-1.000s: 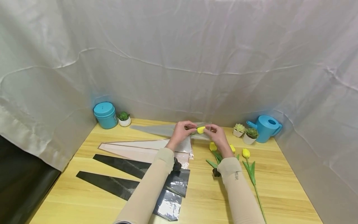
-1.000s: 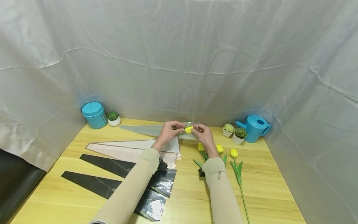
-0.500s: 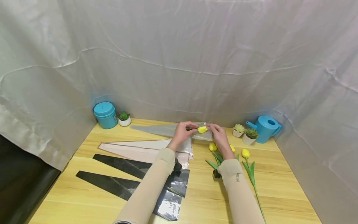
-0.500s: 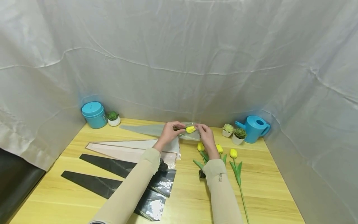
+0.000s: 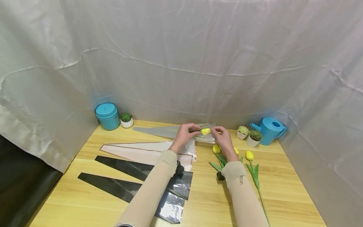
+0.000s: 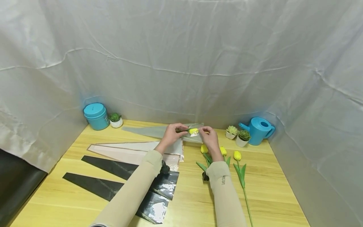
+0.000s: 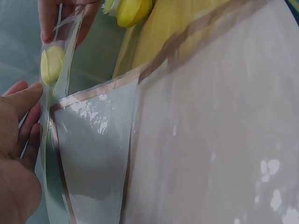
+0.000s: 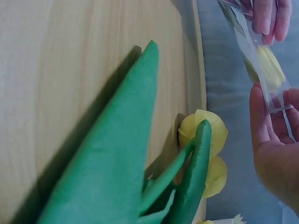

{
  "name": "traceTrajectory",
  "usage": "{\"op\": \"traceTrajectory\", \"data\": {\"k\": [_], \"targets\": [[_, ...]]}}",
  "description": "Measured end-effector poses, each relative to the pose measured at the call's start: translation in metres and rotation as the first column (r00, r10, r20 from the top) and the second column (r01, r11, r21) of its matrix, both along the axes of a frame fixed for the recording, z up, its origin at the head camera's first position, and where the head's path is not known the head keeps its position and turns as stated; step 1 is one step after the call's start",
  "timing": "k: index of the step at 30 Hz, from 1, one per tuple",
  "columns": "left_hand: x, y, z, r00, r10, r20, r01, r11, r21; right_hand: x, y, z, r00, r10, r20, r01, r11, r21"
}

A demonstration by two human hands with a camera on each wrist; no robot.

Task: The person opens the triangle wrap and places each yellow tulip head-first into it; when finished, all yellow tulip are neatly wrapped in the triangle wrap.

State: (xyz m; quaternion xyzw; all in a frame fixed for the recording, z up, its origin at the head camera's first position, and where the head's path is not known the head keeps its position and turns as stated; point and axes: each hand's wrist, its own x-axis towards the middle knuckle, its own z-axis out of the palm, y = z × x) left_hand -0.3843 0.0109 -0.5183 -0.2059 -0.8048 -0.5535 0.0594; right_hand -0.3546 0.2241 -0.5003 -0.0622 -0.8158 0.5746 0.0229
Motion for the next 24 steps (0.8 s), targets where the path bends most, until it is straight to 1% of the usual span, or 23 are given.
{"op": "traceTrajectory", "data": {"k": [3, 7, 10, 15, 21, 24], "targets": [[0.000, -0.003, 0.000, 1.000, -0.014, 0.007, 0.014, 1.000, -0.010, -0.002, 0.000, -0.001, 1.000, -0.012, -0.009, 0.012, 1.000, 0.002], [0.000, -0.010, 0.001, 0.999, -0.028, 0.022, 0.028, 1.000, -0.002, -0.003, 0.001, -0.001, 1.000, -0.011, -0.014, 0.011, 1.000, 0.016], [-0.001, -0.017, 0.001, 1.000, -0.021, 0.024, 0.021, 1.000, 0.005, -0.002, 0.001, -0.001, 1.000, -0.016, -0.009, 0.016, 1.000, 0.016], [-0.004, -0.026, 0.000, 1.000, 0.000, 0.011, 0.001, 1.000, -0.015, -0.002, 0.001, 0.000, 1.000, -0.022, -0.005, 0.022, 1.000, 0.015], [-0.001, -0.040, 0.004, 0.999, -0.003, 0.041, 0.004, 0.999, -0.037, -0.005, 0.003, 0.003, 1.000, -0.017, -0.006, 0.017, 1.000, 0.012], [0.000, -0.049, 0.006, 0.999, 0.004, 0.040, -0.002, 0.998, -0.055, -0.008, 0.005, 0.002, 1.000, -0.014, -0.004, 0.014, 1.000, 0.006]]}}
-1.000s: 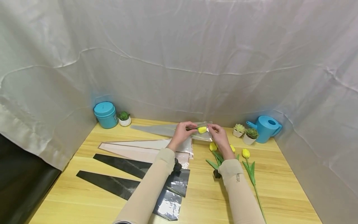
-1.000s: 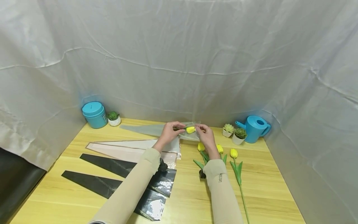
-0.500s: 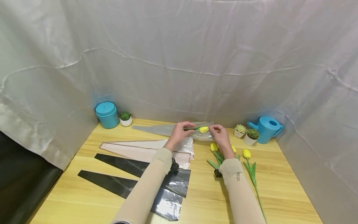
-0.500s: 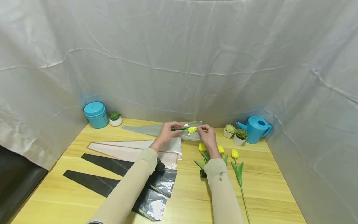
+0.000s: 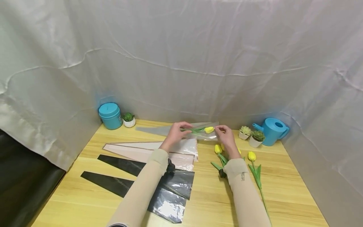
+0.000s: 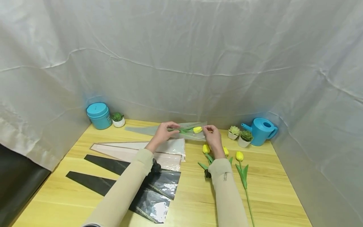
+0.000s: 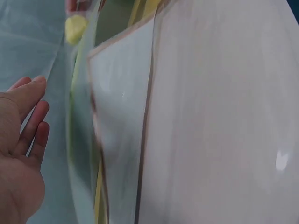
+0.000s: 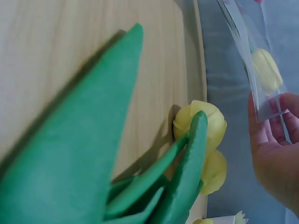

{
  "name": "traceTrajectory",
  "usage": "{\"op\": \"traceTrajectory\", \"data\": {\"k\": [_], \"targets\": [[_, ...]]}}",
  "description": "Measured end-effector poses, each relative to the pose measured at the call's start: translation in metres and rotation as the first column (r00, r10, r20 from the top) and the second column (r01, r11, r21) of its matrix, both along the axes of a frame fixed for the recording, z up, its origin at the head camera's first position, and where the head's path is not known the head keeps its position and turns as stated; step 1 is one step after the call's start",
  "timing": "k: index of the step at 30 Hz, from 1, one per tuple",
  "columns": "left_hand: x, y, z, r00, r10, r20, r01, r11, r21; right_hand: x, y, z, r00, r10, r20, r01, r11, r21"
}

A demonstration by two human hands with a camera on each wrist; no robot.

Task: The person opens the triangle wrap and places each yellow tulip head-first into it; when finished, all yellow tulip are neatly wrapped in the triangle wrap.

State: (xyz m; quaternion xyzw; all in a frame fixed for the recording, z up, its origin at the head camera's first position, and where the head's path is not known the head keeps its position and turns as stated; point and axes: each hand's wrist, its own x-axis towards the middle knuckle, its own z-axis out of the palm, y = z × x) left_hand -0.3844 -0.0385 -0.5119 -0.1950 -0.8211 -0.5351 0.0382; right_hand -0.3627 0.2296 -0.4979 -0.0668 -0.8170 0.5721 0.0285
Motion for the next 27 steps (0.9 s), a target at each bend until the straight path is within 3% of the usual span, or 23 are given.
{"op": "traceTrajectory", "data": {"k": [5, 12, 18, 27], "targets": [[-0.001, -0.017, 0.002, 1.000, 0.017, -0.016, -0.018, 0.999, -0.027, -0.004, 0.005, -0.002, 0.999, 0.017, 0.032, -0.018, 1.000, 0.012], [0.002, -0.037, 0.000, 1.000, 0.007, 0.001, -0.007, 0.999, -0.038, -0.007, 0.012, -0.010, 0.993, 0.103, 0.063, -0.106, 0.993, 0.059], [0.009, -0.045, -0.002, 1.000, -0.010, 0.014, 0.010, 0.999, -0.041, -0.008, 0.017, -0.015, 0.982, 0.164, 0.092, -0.171, 0.982, 0.077], [0.011, -0.056, -0.009, 1.000, -0.015, 0.025, 0.017, 0.997, -0.071, -0.005, 0.018, -0.015, 0.979, 0.177, 0.103, -0.187, 0.978, 0.096]]}}
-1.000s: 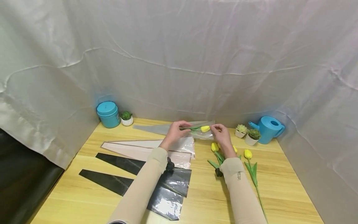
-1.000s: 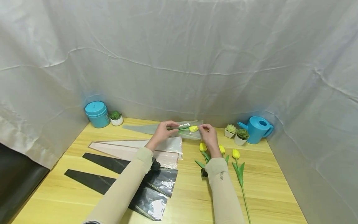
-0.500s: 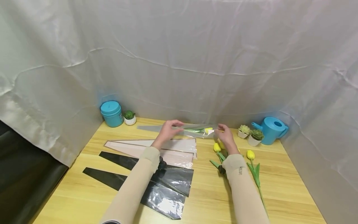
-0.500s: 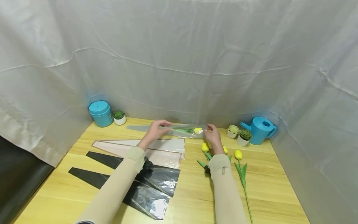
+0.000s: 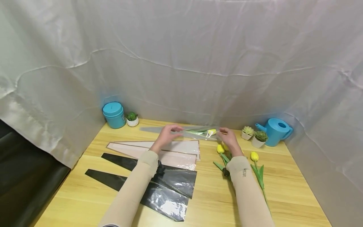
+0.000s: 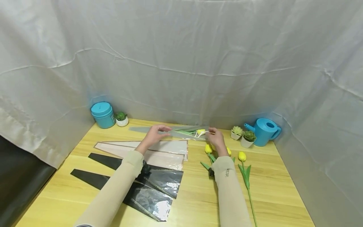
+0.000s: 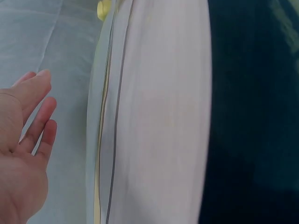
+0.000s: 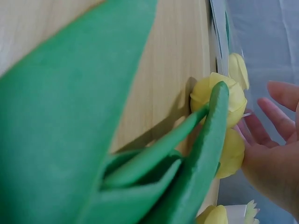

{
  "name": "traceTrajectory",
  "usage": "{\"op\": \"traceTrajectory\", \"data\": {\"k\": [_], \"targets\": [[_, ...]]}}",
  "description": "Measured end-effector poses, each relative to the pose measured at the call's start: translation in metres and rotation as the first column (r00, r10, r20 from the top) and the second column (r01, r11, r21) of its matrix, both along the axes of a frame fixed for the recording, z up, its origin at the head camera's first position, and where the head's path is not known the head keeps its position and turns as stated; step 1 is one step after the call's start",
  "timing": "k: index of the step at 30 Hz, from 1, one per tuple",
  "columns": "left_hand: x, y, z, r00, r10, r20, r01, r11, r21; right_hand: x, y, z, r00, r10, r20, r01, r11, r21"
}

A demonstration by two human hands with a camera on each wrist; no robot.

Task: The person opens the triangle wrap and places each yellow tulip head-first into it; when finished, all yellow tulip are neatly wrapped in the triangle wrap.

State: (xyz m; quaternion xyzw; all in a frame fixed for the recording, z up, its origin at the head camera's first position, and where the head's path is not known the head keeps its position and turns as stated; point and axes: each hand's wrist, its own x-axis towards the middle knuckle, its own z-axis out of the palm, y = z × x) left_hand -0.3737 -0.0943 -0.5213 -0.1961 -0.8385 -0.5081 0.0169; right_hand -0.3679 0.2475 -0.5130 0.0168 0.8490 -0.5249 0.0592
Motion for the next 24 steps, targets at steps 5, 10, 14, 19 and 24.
{"op": "traceTrajectory", "data": {"k": [5, 10, 14, 19, 24], "targets": [[0.004, 0.007, 0.000, 1.000, -0.010, -0.016, 0.010, 1.000, -0.009, 0.008, 0.007, 0.012, 1.000, -0.011, -0.021, 0.011, 1.000, 0.022], [0.011, 0.019, 0.001, 0.997, -0.071, -0.004, 0.071, 0.997, -0.023, 0.023, 0.019, 0.034, 0.999, 0.001, -0.053, 0.001, 0.999, 0.033], [0.017, 0.032, -0.001, 0.991, -0.132, 0.007, 0.132, 0.990, -0.039, 0.044, 0.036, 0.055, 0.995, 0.007, -0.099, 0.001, 0.997, 0.080], [0.026, 0.048, -0.005, 0.984, -0.175, 0.043, 0.178, 0.983, -0.054, 0.081, 0.061, 0.072, 0.986, 0.006, -0.165, 0.022, 0.985, 0.170], [0.033, 0.060, -0.008, 0.979, -0.195, 0.056, 0.199, 0.978, -0.059, 0.123, 0.083, 0.078, 0.985, 0.021, -0.173, 0.022, 0.970, 0.242]]}}
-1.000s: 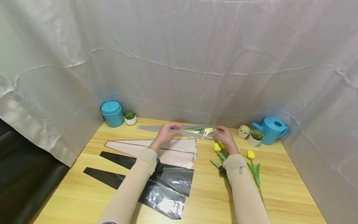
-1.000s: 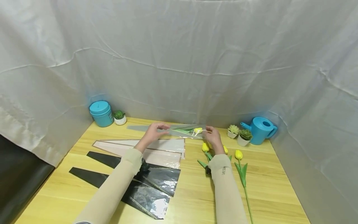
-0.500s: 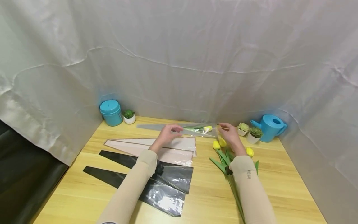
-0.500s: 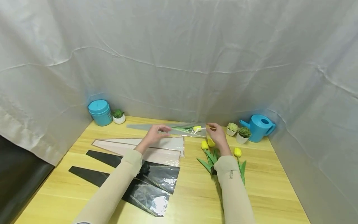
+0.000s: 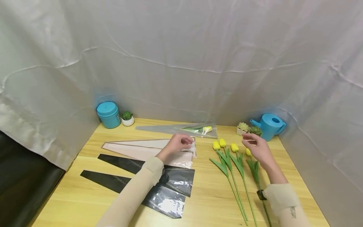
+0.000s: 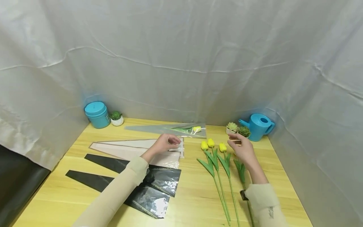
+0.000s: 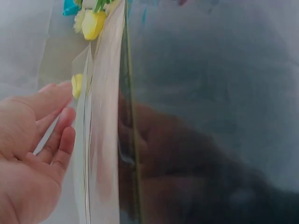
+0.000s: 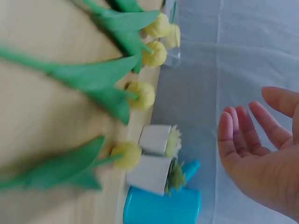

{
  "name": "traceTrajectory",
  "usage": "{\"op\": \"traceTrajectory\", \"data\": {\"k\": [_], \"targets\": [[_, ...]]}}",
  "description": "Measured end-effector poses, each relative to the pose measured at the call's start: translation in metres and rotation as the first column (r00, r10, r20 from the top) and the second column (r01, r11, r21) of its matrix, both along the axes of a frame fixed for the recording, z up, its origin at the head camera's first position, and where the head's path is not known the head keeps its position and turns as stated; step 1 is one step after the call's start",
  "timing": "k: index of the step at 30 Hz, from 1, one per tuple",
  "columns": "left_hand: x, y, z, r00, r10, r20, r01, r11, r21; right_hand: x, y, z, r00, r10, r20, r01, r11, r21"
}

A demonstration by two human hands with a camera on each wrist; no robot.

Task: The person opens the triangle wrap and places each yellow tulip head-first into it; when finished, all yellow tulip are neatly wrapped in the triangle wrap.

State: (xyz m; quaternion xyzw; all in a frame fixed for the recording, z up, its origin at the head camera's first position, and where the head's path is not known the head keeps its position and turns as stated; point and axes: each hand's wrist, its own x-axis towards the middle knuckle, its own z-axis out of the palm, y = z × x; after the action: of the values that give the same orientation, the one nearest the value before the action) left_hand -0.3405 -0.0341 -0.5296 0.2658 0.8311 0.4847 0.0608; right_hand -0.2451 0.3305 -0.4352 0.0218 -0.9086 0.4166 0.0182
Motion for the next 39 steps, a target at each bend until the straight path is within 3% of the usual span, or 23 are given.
{"op": "traceTrajectory", "data": {"k": [8, 12, 16, 21, 27, 39], "targets": [[0.000, 0.003, -0.004, 0.999, 0.024, 0.040, -0.025, 0.999, 0.024, 0.054, 0.031, -0.015, 0.997, -0.035, 0.062, 0.031, 0.997, 0.072], [-0.001, 0.002, -0.007, 0.995, 0.056, 0.084, -0.060, 0.997, 0.051, 0.076, 0.047, -0.029, 0.985, -0.062, 0.159, 0.057, 0.998, 0.033], [-0.003, 0.000, -0.012, 0.989, 0.083, 0.121, -0.091, 0.994, 0.061, 0.090, 0.059, -0.042, 0.955, -0.084, 0.285, 0.091, 0.996, -0.011], [-0.004, -0.001, -0.015, 0.987, 0.088, 0.131, -0.095, 0.995, 0.044, 0.094, 0.066, -0.056, 0.920, -0.080, 0.383, 0.111, 0.992, -0.061], [-0.005, -0.001, -0.017, 0.988, 0.065, 0.142, -0.065, 0.998, -0.003, 0.093, 0.063, -0.064, 0.911, -0.077, 0.406, 0.108, 0.993, -0.054], [-0.006, 0.003, -0.020, 0.984, 0.094, 0.153, -0.091, 0.995, -0.028, 0.089, 0.057, -0.070, 0.903, -0.119, 0.412, 0.146, 0.989, -0.034]]}}
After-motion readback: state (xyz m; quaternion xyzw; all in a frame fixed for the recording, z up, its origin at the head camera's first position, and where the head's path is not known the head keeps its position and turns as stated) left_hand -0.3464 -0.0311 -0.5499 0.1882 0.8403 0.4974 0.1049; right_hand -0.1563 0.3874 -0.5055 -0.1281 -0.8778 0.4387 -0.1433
